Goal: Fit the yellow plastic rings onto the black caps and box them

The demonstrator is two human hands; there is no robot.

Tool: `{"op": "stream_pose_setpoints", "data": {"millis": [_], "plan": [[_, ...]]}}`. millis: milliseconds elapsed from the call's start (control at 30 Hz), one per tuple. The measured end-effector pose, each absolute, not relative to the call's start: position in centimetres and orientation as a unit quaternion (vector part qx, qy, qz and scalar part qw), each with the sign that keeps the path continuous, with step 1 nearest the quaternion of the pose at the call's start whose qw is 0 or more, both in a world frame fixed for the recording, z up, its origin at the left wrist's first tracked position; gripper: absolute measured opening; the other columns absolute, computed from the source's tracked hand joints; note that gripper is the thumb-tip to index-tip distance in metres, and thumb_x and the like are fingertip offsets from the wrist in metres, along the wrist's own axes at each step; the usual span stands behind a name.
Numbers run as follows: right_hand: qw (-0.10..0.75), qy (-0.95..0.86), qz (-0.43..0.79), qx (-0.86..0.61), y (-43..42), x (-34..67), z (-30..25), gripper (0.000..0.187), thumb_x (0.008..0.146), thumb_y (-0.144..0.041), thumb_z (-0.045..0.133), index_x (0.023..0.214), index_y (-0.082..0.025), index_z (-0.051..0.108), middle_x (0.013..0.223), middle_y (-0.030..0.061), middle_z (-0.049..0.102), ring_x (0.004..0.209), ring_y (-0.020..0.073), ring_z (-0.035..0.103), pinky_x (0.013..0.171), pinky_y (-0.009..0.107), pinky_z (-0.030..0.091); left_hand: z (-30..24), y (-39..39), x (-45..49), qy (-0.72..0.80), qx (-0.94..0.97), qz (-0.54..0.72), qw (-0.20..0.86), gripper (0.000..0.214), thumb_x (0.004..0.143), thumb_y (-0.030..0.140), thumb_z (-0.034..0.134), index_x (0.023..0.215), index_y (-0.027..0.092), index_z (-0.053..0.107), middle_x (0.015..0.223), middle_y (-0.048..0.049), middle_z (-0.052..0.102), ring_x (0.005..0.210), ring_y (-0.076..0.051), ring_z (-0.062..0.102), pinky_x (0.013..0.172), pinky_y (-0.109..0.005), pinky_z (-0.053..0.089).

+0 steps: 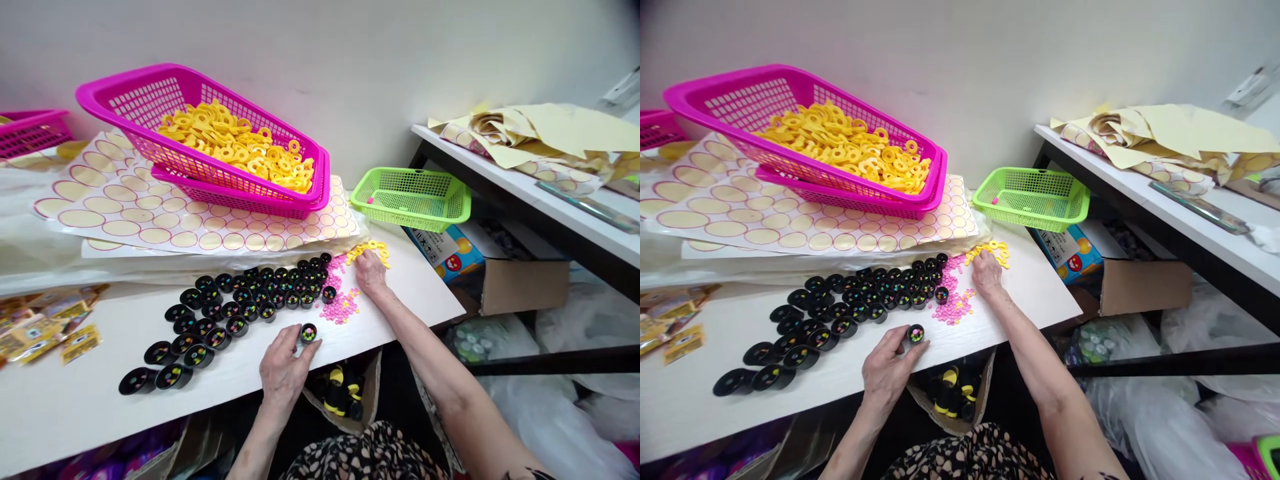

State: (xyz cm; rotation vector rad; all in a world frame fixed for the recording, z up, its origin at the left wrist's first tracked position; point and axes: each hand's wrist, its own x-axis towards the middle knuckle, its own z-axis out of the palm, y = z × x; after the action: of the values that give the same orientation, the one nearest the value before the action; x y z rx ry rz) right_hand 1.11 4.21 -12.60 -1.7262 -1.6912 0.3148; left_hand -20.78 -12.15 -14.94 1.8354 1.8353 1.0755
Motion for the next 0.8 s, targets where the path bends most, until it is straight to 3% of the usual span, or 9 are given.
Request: {"op": "stream_pose_setpoints", "data": {"millis": [100,233,367,467,533,667,733,800], "plan": [[0.438,-0.598,0.159,-0.652,3.3,1.4,-12.1,0.015,0.079,-0.026,0.046,0.069,-0.018,0.053,0.085,0.0054,0.051,0.089,0.0187,0.045,0.076,0.029,0.036,-15.3,-12.2,-21.0,0.64,0.635,0.398,0.169,0.046,0.07,0.037,0.066,0.111,0.017,0.056,0.093,-0.0033,0.062,0.062,-0.012,0.053,0.064,-0.025,0.047],[0.527,-0.522,0.251,-0.622,0.1,1.7,-11.0,0.024,0.081,-0.04,0.042,0.072,-0.019,0.05,0.07,0.0018,0.05,0.067,0.0153,0.048,0.06,0.027,0.041,-15.3,-12.3,-21.7,0.585,0.619,0.483,0.2,0.047,0.069,0.025,0.067,0.114,0.017,0.055,0.108,-0.0075,0.058,0.067,-0.011,0.054,0.061,-0.024,0.048],[0.581,-0.416,0.47,-0.519,-5.0,0.8,-9.7,0.02,0.072,-0.038,0.061,0.073,-0.019,0.054,0.069,0.0005,0.053,0.063,0.0128,0.051,0.057,0.026,0.043,-13.8,-13.6,-21.7,0.548,0.572,0.584,0.179,0.033,0.072,0.018,0.064,0.104,0.018,0.06,0.104,-0.0076,0.059,0.074,-0.012,0.055,0.062,-0.024,0.047],[0.565,-0.274,0.671,-0.395,-9.2,-1.4,-8.9,0.017,0.067,-0.027,0.071,0.073,-0.018,0.058,0.07,-0.0009,0.054,0.063,0.01,0.051,0.058,0.023,0.043,-11.8,-15.2,-20.4,0.534,0.536,0.612,0.231,0.019,0.072,0.017,0.064,0.092,0.017,0.065,0.089,-0.0053,0.062,0.068,-0.011,0.054,0.062,-0.023,0.046],[0.526,-0.246,0.728,-0.364,-11.9,-3.2,-8.7,0.014,0.069,-0.024,0.07,0.076,-0.017,0.06,0.071,-0.0009,0.055,0.061,0.0083,0.05,0.058,0.021,0.042,-10.5,-16.1,-19.3,0.526,0.488,0.593,0.364,0.022,0.072,0.022,0.066,0.094,0.016,0.065,0.086,-0.0046,0.062,0.064,-0.009,0.053,0.059,-0.022,0.045],[0.457,-0.313,0.751,-0.359,-15.4,-5.4,-9.1,0.009,0.079,-0.025,0.061,0.077,-0.016,0.061,0.064,-0.001,0.051,0.057,0.0079,0.047,0.055,0.021,0.039,-9.2,-16.9,-18.4,0.486,0.357,0.511,0.612,0.024,0.073,0.03,0.066,0.09,0.014,0.067,0.064,-0.001,0.059,0.053,-0.006,0.048,0.047,-0.017,0.037],[0.455,-0.413,0.688,-0.386,-15.8,-5.4,-9.2,0.009,0.08,-0.023,0.06,0.087,-0.018,0.061,0.073,-0.0001,0.052,0.06,0.008,0.047,0.055,0.021,0.039,-9.2,-16.7,-18.9,0.486,0.334,0.483,0.647,0.021,0.071,0.031,0.068,0.082,0.012,0.068,0.054,0.0015,0.053,0.048,-0.004,0.041,0.044,-0.016,0.03],[0.436,-0.541,0.607,-0.385,-15.4,-5.0,-8.9,0.027,0.078,-0.019,0.062,0.104,-0.021,0.058,0.094,0.0029,0.051,0.067,0.0088,0.049,0.06,0.023,0.041,-9.2,-16.4,-19.8,0.49,0.342,0.452,0.662,0.022,0.07,0.031,0.069,0.079,0.011,0.069,0.051,0.0026,0.05,0.046,-0.003,0.037,0.043,-0.015,0.025]]}}
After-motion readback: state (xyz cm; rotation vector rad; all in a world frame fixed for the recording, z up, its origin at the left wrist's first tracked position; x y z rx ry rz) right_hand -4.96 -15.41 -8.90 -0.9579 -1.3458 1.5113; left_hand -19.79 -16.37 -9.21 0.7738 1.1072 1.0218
